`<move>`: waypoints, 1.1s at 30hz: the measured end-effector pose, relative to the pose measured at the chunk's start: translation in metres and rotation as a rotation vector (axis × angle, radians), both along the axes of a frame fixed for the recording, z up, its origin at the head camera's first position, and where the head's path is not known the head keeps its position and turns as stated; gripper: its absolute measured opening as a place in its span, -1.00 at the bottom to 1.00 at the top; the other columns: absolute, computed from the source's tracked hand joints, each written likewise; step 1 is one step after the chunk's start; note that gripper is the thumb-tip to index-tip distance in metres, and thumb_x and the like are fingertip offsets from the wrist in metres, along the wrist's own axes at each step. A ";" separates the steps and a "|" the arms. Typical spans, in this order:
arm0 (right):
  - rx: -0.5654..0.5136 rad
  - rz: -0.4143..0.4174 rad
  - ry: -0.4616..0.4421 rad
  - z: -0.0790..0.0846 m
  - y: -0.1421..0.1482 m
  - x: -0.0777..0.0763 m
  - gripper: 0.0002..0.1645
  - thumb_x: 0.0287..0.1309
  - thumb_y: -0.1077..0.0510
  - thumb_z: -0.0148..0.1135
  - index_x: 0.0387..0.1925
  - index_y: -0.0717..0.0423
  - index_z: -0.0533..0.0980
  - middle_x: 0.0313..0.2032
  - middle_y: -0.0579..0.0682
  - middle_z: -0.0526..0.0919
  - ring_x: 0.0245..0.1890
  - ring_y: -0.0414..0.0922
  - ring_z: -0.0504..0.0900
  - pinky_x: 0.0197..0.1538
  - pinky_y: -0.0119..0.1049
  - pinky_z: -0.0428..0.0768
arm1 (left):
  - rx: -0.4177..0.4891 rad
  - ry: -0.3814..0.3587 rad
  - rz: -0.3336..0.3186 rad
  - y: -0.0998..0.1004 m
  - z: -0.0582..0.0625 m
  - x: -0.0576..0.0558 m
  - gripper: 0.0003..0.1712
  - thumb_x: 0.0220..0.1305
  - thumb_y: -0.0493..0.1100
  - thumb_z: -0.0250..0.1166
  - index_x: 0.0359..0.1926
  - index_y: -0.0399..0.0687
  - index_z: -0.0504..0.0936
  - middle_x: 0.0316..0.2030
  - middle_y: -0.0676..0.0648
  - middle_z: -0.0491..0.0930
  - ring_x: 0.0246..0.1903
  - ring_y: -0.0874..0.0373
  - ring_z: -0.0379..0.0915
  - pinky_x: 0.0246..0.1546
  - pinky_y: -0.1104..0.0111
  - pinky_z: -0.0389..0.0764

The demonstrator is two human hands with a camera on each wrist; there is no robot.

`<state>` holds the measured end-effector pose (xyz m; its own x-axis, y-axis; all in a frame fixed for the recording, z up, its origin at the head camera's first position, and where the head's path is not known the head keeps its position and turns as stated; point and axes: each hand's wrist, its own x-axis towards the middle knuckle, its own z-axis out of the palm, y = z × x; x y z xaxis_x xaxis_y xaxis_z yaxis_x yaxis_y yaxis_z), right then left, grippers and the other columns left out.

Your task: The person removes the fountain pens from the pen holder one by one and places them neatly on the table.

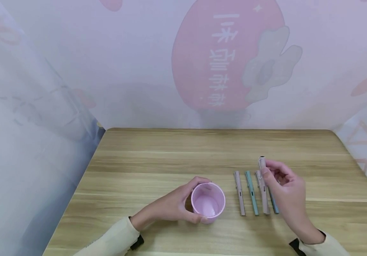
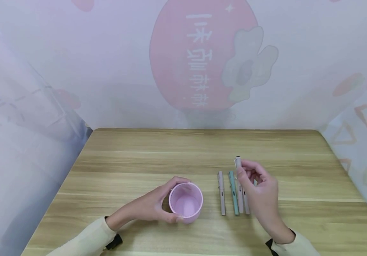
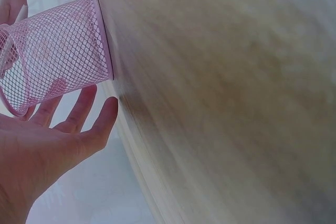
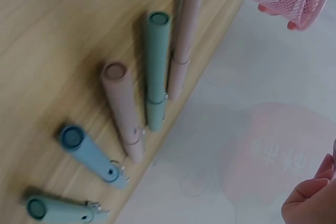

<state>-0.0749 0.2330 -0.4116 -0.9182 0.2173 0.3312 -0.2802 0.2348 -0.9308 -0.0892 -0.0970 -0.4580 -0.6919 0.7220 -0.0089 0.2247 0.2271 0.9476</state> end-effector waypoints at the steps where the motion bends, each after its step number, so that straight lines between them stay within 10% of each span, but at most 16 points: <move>1: 0.007 -0.007 -0.005 -0.001 0.002 -0.001 -0.82 0.40 0.45 0.35 -0.02 0.38 0.72 -0.35 -0.01 0.71 -0.43 -0.21 0.61 -0.35 -0.53 0.55 | -0.001 0.000 0.001 0.000 0.000 0.000 0.05 0.16 -0.01 0.66 0.57 0.46 0.28 0.38 0.03 0.51 0.26 -0.07 0.54 0.23 0.07 0.62; 33: 0.174 -0.133 -0.178 -0.031 0.072 -0.016 -0.73 0.45 0.23 0.44 0.06 0.33 0.71 -0.34 -0.24 0.73 -0.42 -0.30 0.57 -0.38 -0.55 0.51 | -0.009 -0.004 -0.003 0.001 0.000 0.000 0.04 0.18 0.01 0.66 0.56 0.47 0.27 0.38 0.03 0.51 0.26 -0.07 0.54 0.23 0.07 0.62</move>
